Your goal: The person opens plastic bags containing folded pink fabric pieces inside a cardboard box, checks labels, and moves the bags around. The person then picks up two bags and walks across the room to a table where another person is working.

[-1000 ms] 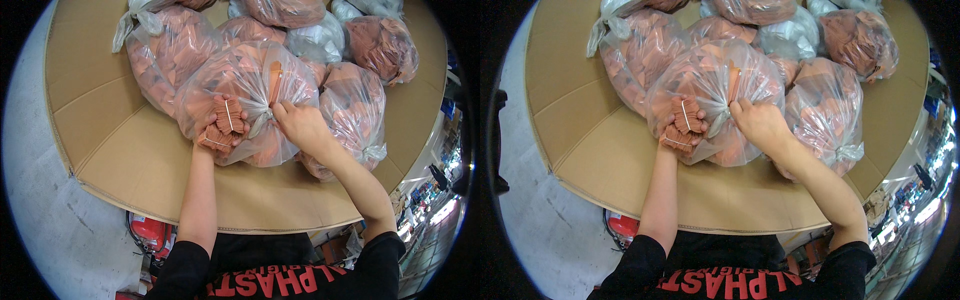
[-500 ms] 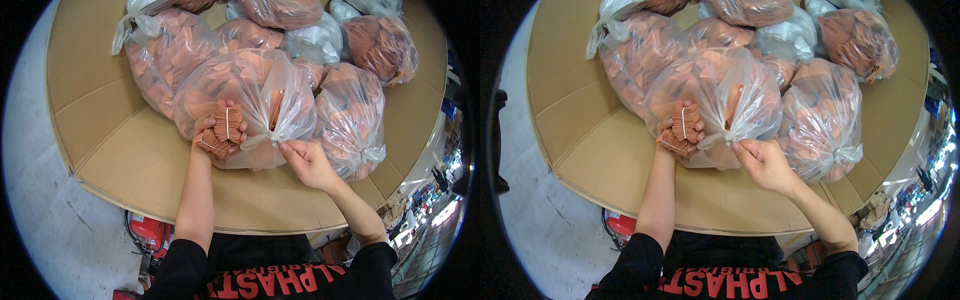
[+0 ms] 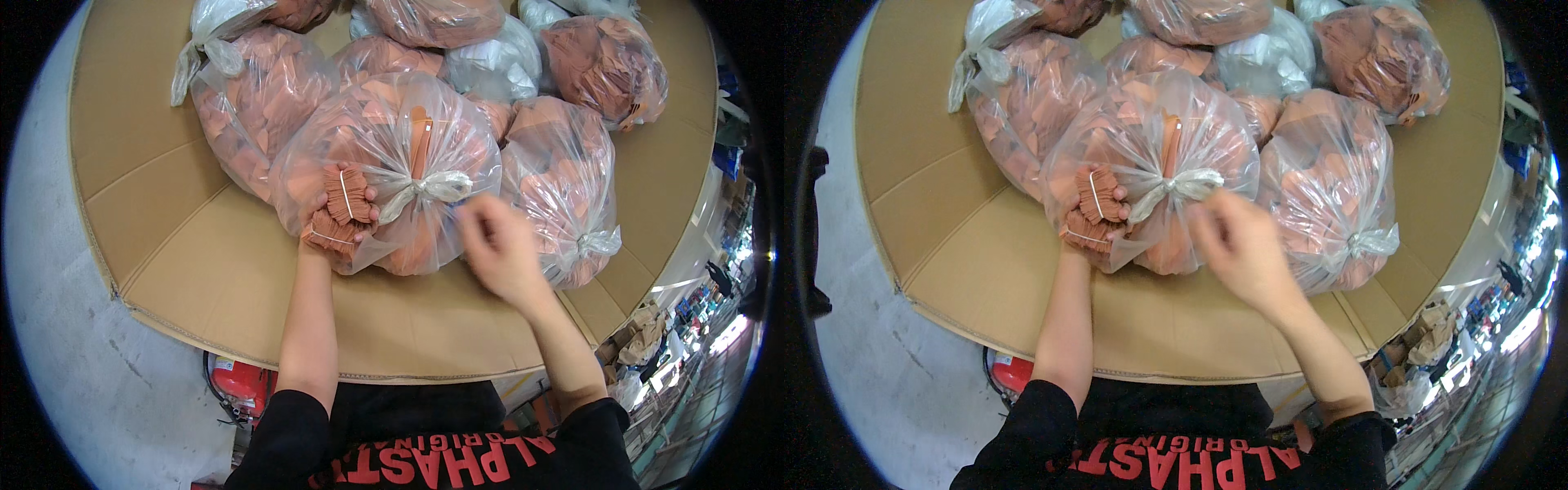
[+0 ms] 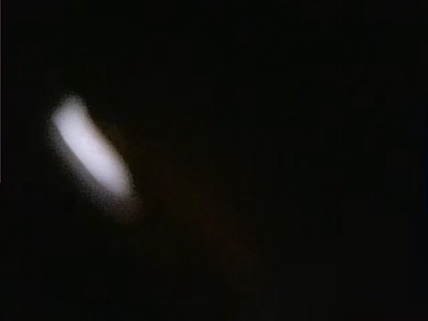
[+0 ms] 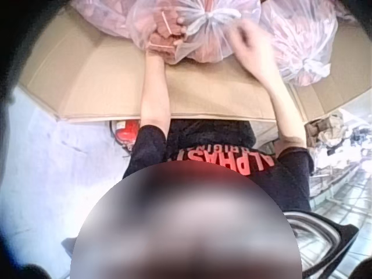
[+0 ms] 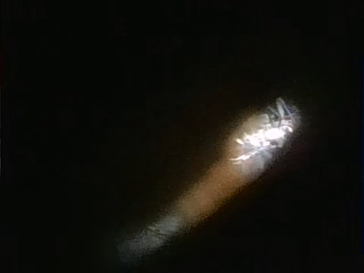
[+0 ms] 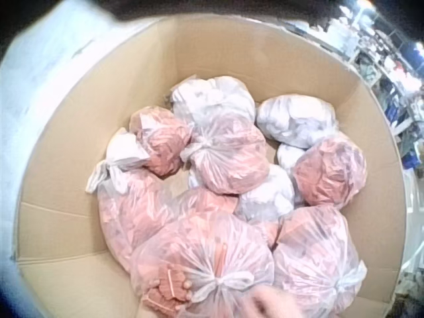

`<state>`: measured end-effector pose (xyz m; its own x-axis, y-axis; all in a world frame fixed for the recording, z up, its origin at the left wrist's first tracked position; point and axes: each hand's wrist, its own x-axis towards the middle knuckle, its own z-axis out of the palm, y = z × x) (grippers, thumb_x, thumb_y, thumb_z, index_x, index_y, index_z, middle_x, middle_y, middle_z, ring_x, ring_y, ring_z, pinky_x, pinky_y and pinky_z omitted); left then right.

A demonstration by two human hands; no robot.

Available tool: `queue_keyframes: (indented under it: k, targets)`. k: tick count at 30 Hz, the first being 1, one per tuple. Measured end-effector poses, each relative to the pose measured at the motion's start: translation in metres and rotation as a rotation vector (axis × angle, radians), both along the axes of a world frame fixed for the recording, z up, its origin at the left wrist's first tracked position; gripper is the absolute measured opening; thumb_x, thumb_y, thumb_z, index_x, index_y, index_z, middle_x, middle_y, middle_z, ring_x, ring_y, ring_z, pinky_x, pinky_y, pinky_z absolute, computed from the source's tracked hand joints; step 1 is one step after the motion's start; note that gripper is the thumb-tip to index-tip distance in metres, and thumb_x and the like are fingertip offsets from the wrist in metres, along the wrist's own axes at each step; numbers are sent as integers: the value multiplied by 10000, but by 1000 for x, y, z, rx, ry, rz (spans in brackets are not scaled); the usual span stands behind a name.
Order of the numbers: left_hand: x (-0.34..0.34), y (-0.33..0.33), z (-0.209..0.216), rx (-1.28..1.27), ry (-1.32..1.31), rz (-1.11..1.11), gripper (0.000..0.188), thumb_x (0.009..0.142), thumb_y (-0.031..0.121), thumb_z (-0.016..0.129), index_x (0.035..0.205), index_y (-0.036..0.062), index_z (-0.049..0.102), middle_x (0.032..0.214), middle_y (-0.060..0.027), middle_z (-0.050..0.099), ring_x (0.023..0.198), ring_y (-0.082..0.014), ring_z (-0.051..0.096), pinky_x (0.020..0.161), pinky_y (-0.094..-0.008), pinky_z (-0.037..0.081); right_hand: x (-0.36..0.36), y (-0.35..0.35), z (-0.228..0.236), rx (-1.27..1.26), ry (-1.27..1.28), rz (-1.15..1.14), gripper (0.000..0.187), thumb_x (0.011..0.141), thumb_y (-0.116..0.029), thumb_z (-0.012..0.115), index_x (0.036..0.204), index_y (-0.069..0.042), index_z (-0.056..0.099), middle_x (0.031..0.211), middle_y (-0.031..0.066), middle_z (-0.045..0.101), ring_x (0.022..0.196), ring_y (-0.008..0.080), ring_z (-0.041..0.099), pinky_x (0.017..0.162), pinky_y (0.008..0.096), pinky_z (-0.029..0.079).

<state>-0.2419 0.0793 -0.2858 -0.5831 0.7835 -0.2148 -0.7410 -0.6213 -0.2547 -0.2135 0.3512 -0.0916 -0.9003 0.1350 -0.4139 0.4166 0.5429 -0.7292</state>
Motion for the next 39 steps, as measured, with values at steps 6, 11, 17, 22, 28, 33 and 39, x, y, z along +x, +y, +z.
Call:
queue_keyframes:
  k: [6,11,17,22,28,33,39]
  targets:
    - [1,-4,1,-63,23,6,658,968,350,728,1528,295,386,1363,-233,535,1153,-485,636,672,-507,634,-9,-37,-76,239,151,133,248,955,-120,736,1106,-4,576,1010,208,641,902,421,678,757,489,553]
    - [0,-2,3,-37,24,9,679,984,357,715,1556,283,356,1432,-266,534,1217,-499,632,712,-511,628,-12,-29,-90,253,100,150,205,962,-75,692,1116,-7,574,1016,225,633,952,450,680,805,517,557]
    - [1,-1,5,-52,-40,-6,685,980,352,714,1565,265,368,1422,-268,548,1224,-509,634,713,-510,629,-19,-21,-80,328,38,352,210,897,8,646,1101,9,598,1062,220,638,979,446,685,838,523,574]
    - [-10,1,23,-222,18,-55,659,1004,316,660,1587,202,374,1436,-282,564,1222,-510,652,713,-514,628,-27,-21,-81,353,55,429,184,883,2,633,1065,14,624,1065,206,644,1011,425,685,839,498,588]
    - [-47,1,75,-564,148,-329,673,1016,240,596,1621,109,331,1414,-271,597,1198,-449,682,735,-518,649,-24,-28,-92,404,199,426,200,840,-17,671,1035,7,631,1052,201,652,1006,397,660,870,472,576]
    - [-55,9,122,-769,267,-360,719,1002,173,573,1651,86,277,1399,-264,602,1160,-415,697,720,-456,657,-25,-20,-97,127,230,258,267,807,-35,718,1049,-7,607,1018,198,621,967,427,628,871,510,521]
    - [-50,20,141,-944,344,-344,704,973,167,606,1613,114,317,1328,-217,611,1121,-375,709,700,-410,659,-12,-32,-86,203,237,175,231,807,-1,679,1030,13,617,1095,236,587,1014,411,611,901,483,537]
